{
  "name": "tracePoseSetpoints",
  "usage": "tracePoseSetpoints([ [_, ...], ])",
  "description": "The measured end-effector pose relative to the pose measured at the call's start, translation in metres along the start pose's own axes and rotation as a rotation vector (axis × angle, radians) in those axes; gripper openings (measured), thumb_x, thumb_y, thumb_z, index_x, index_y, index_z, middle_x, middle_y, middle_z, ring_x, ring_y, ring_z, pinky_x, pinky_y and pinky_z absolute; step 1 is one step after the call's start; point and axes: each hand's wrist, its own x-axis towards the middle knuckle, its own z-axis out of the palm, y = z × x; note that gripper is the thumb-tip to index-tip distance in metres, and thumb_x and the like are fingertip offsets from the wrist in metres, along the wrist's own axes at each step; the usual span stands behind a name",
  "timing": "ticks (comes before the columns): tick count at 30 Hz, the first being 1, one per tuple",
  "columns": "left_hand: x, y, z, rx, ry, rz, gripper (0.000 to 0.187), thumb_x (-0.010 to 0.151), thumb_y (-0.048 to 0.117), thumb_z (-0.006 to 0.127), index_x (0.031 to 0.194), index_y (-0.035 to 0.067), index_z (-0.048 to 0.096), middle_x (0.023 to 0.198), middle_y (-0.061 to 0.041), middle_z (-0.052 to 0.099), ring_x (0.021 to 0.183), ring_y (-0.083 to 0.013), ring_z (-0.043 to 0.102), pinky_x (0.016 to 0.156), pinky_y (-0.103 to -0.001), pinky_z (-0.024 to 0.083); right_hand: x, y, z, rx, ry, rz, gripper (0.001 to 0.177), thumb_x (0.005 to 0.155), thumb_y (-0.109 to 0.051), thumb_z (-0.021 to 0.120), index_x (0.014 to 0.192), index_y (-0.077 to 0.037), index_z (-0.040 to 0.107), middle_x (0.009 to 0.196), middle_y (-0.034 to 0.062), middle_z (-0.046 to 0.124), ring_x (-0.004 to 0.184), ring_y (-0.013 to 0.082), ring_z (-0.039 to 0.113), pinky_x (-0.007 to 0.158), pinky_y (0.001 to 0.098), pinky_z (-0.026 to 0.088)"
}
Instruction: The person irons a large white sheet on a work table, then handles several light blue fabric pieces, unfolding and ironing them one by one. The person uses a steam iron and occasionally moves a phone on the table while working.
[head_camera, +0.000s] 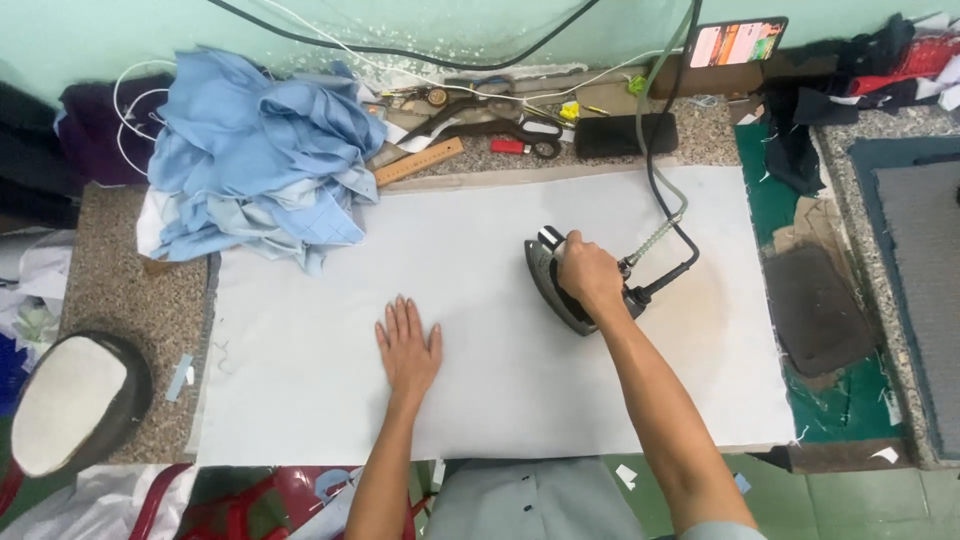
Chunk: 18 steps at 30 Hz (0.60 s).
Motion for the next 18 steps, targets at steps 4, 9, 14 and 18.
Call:
tracePoseSetpoints([
  [4,-0.016,0.02,0.024,-0.035,0.095,-0.039,0.071,0.108,0.051,0.027,0.161,0.005,0.022,0.17,-0.02,0.013,0.157,-0.0343,0.008,0.124,-0.056,-0.003,-0.034,0.02,0.0,-0.02,-0.095,-0.146,0.027,0.09,-0.007,0.053,0.114,0.001,0.058,0.09,0.0262,0.074,0.085,0.0432,0.075,0.075,0.0545,0.061],
  [9,0.003,0.116,0.04,-0.197,0.127,0.102,0.075,0.105,0.043,0.038,0.16,-0.003,0.017,0.168,-0.027,0.011,0.156,-0.0407,0.006,0.124,-0.059,0.0,-0.069,0.061,0.009,-0.064,-0.148,-0.227,0.023,0.09,-0.01,0.052,0.111,-0.001,0.058,0.088,0.0234,0.074,0.083,0.0407,0.076,0.073,0.0518,0.062],
  [14,-0.006,0.214,0.037,-0.353,0.054,0.241,0.072,0.106,0.04,0.032,0.161,-0.001,0.011,0.169,-0.025,0.006,0.157,-0.0385,0.002,0.124,-0.057,-0.004,-0.085,0.097,-0.014,-0.064,-0.16,-0.133,0.02,0.091,-0.007,0.05,0.108,0.0,0.056,0.088,0.025,0.074,0.085,0.0425,0.076,0.074,0.0532,0.061],
  [18,-0.017,0.246,0.038,-0.171,-0.054,0.282,0.081,0.102,0.057,0.025,0.162,0.004,0.012,0.17,-0.018,0.006,0.158,-0.0321,0.001,0.125,-0.056,-0.007,-0.082,0.119,-0.026,-0.078,-0.095,-0.014,0.025,0.092,-0.014,0.055,0.113,-0.001,0.057,0.093,0.026,0.075,0.089,0.0433,0.076,0.077,0.0528,0.061],
])
